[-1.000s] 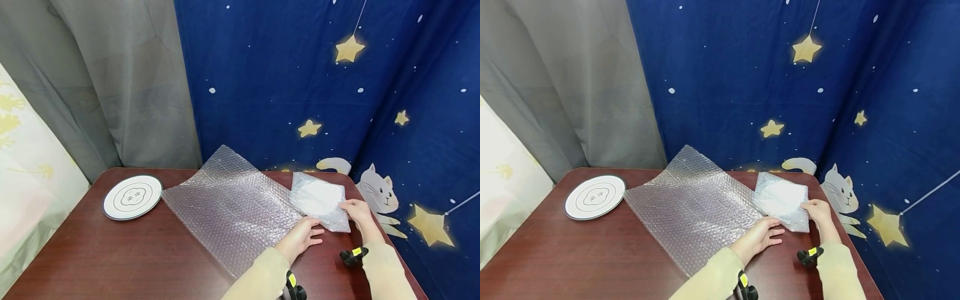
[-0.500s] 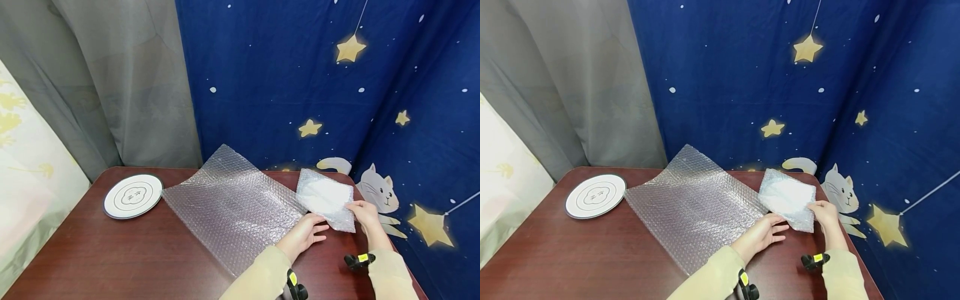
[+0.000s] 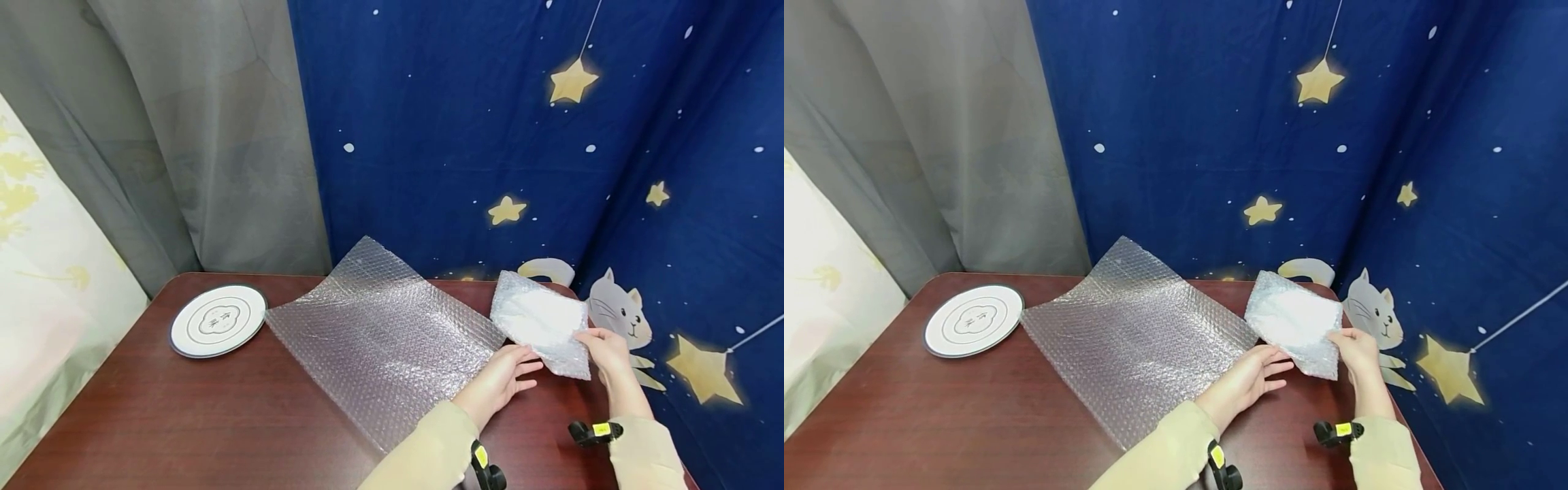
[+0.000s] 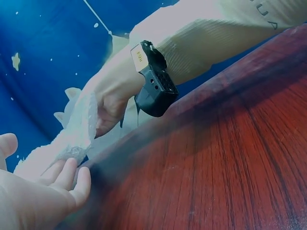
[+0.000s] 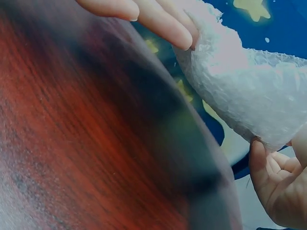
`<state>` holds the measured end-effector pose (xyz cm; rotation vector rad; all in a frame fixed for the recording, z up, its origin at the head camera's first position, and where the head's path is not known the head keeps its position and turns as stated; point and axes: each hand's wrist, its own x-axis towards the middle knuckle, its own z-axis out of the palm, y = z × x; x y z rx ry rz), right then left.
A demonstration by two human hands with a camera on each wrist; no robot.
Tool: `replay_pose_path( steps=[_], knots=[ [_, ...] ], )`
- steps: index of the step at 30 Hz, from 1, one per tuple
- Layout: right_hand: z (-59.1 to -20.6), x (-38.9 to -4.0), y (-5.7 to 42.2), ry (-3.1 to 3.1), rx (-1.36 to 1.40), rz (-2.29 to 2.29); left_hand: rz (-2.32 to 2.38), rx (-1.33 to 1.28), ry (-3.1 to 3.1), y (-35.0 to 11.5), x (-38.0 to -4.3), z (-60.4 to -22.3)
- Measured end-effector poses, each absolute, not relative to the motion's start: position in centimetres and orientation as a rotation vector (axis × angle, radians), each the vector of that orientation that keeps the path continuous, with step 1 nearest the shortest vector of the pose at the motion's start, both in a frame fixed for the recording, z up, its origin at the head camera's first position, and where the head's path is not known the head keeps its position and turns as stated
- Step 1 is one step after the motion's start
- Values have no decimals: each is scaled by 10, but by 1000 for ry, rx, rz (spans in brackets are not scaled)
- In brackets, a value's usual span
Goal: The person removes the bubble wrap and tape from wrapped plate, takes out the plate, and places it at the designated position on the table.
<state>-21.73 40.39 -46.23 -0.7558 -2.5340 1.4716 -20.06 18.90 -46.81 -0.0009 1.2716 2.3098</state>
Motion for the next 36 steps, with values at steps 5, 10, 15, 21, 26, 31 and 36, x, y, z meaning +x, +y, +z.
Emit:
replay_pose_path(
  steps=[5,10,15,21,26,31,36],
  knots=[
    [-453,-213,402,-2484,-754,1536,2324,5,1283,190,-200,-466],
    [-446,-208,400,-2466,-769,1544,2318,14,1327,191,-200,-463],
    [-444,-206,400,-2439,-764,1545,2308,46,1367,189,-200,-461],
    [-440,-204,397,-2393,-765,1522,2329,108,1400,186,-198,-459],
    [-430,-199,390,-2409,-728,1563,2334,168,1412,182,-200,-456],
    [-424,-197,385,-2417,-701,1545,2332,213,1410,178,-202,-452],
    [-420,-195,380,-2396,-679,1561,2354,220,1395,173,-205,-451]
  ],
)
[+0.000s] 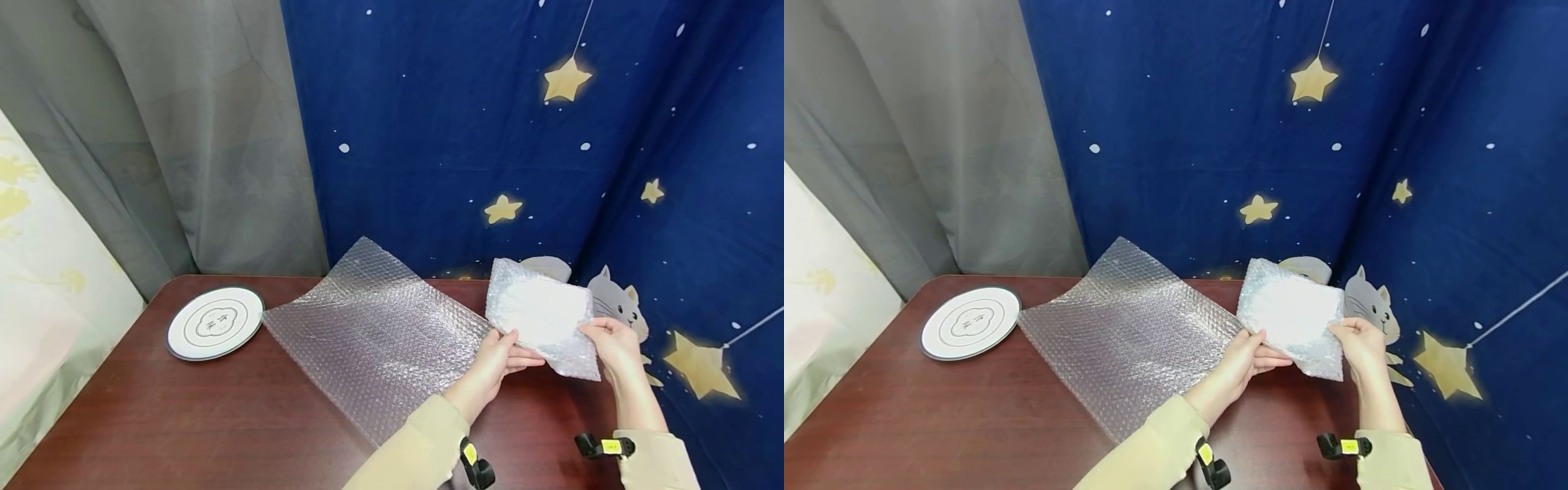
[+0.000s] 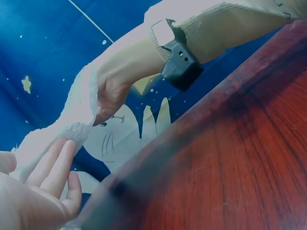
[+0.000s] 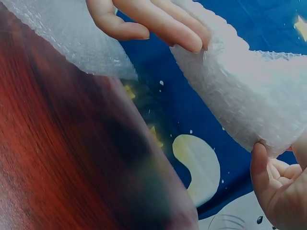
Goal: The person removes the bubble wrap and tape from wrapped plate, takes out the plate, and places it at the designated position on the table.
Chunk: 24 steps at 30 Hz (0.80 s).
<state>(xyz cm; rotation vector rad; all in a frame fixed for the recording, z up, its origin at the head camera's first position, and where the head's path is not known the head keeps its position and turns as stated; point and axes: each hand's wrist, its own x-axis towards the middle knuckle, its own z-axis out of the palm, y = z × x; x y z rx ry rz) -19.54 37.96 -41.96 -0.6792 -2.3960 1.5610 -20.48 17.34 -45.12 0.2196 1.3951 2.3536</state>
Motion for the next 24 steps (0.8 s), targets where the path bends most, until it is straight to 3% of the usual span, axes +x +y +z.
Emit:
replay_pose_path(
  steps=[24],
  knots=[
    [-414,-194,336,-2320,-500,1548,2286,342,1508,122,-222,-447]
  ],
)
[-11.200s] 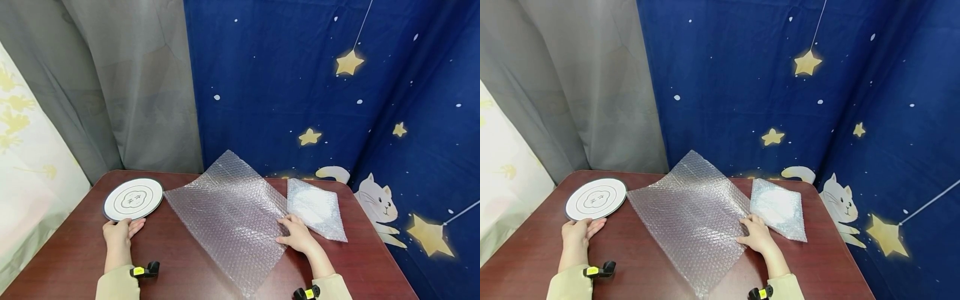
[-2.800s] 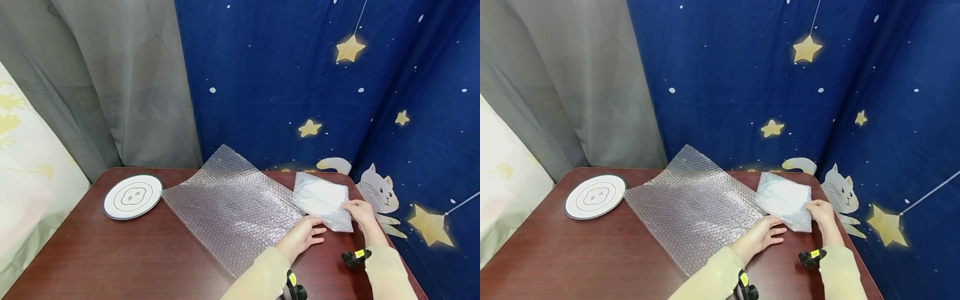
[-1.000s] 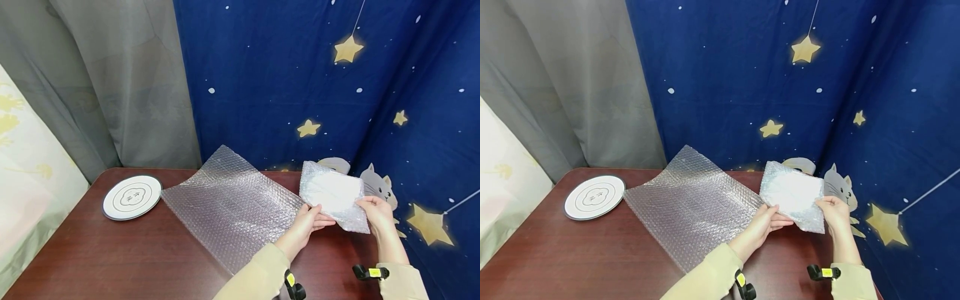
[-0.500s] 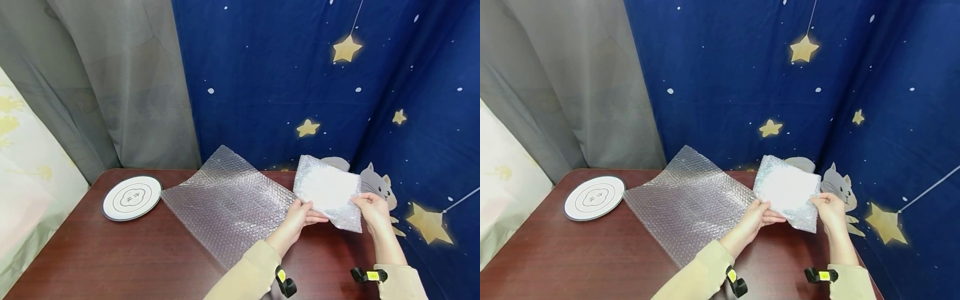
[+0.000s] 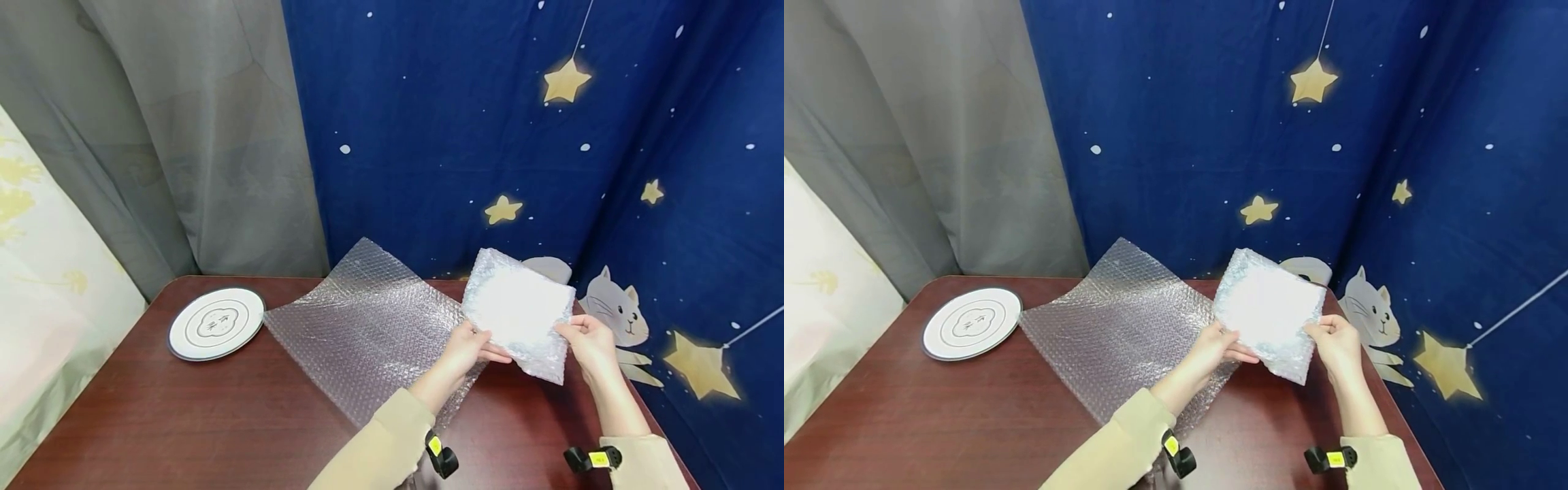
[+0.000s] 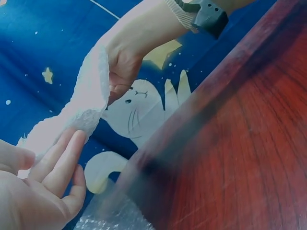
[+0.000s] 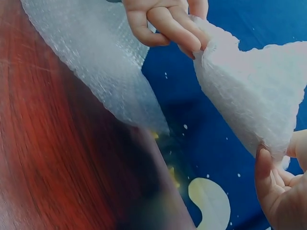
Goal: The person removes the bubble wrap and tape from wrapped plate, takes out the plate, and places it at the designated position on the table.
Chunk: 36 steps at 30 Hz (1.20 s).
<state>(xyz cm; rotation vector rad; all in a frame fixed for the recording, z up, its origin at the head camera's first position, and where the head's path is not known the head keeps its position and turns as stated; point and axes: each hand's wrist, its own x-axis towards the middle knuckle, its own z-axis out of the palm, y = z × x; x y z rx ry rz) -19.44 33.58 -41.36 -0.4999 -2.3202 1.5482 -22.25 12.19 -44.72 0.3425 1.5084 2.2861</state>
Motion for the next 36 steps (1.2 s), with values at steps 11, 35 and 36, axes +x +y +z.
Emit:
replay_pose_path(
  steps=[11,35,36],
  knots=[
    [-414,-194,313,-2335,-423,1630,2251,379,1563,91,-227,-444],
    [-428,-200,258,-2323,-327,1806,2076,352,1807,17,-231,-447],
    [-429,-201,256,-2326,-322,1809,2059,350,1827,13,-231,-447]
  ],
)
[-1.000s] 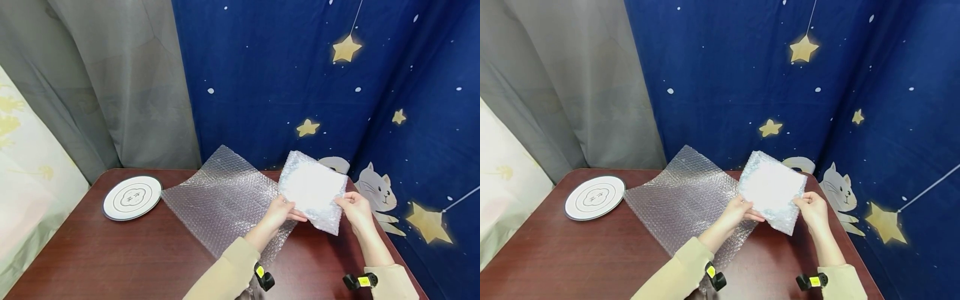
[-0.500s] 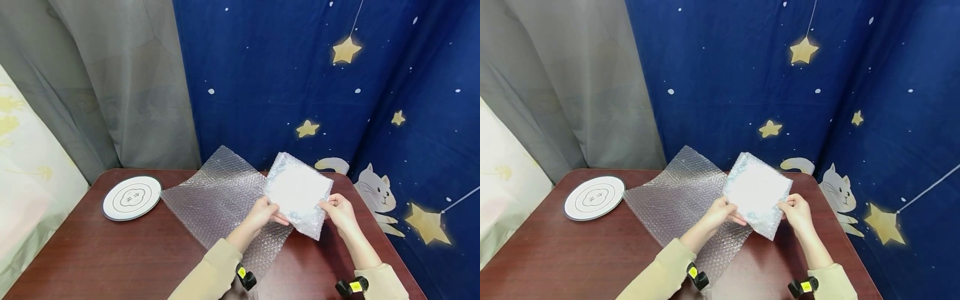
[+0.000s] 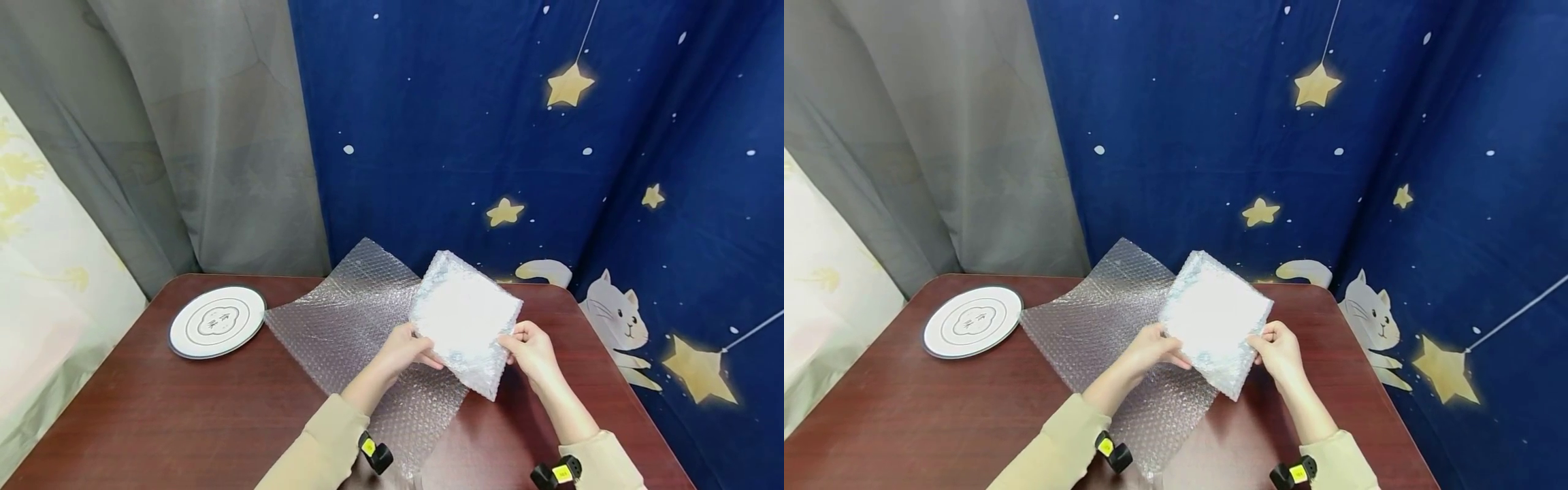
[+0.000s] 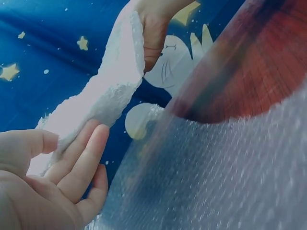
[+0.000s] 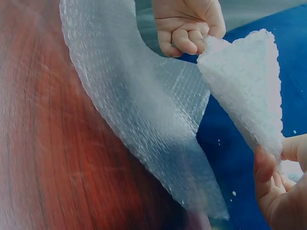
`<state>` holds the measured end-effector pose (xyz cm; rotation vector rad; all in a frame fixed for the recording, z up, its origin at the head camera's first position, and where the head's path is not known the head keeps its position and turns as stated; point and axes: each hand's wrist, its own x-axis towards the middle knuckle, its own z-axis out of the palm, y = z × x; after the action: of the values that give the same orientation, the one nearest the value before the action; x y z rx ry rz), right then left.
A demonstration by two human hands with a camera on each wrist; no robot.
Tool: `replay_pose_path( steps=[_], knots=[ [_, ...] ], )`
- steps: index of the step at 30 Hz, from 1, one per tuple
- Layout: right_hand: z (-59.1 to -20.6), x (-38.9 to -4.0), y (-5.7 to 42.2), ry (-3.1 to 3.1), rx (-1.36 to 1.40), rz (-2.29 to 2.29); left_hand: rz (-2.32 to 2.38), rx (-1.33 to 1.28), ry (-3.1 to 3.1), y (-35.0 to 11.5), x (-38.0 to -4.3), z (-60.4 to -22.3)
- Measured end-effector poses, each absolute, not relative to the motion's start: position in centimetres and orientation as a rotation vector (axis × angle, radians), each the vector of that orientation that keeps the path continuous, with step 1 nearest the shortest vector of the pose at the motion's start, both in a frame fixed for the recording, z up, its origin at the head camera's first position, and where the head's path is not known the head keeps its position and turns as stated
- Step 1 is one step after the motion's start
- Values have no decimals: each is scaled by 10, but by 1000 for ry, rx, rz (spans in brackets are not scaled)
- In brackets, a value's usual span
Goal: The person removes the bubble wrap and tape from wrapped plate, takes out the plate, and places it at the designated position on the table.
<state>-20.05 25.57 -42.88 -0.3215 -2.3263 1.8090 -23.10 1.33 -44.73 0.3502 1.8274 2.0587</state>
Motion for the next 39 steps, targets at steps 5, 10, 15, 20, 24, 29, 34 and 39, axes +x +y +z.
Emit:
replay_pose_path(
  steps=[5,10,15,20,24,29,34,39],
  knots=[
    [-432,-202,244,-2348,-295,1817,1982,352,1896,-4,-230,-450],
    [-437,-205,231,-2368,-284,1857,1968,360,1890,-21,-230,-454],
    [-440,-208,219,-2377,-266,1902,1951,346,1903,-37,-229,-456],
    [-441,-211,207,-2408,-246,1885,1935,315,1937,-50,-229,-457],
    [-445,-215,198,-2423,-231,1871,1924,288,1995,-59,-229,-460],
    [-450,-218,189,-2434,-223,1891,1908,234,2087,-68,-229,-462],
    [-457,-223,179,-2413,-213,1925,1919,170,2135,-75,-230,-463],
    [-464,-227,170,-2407,-225,1934,1988,164,2116,-82,-233,-468]
  ],
)
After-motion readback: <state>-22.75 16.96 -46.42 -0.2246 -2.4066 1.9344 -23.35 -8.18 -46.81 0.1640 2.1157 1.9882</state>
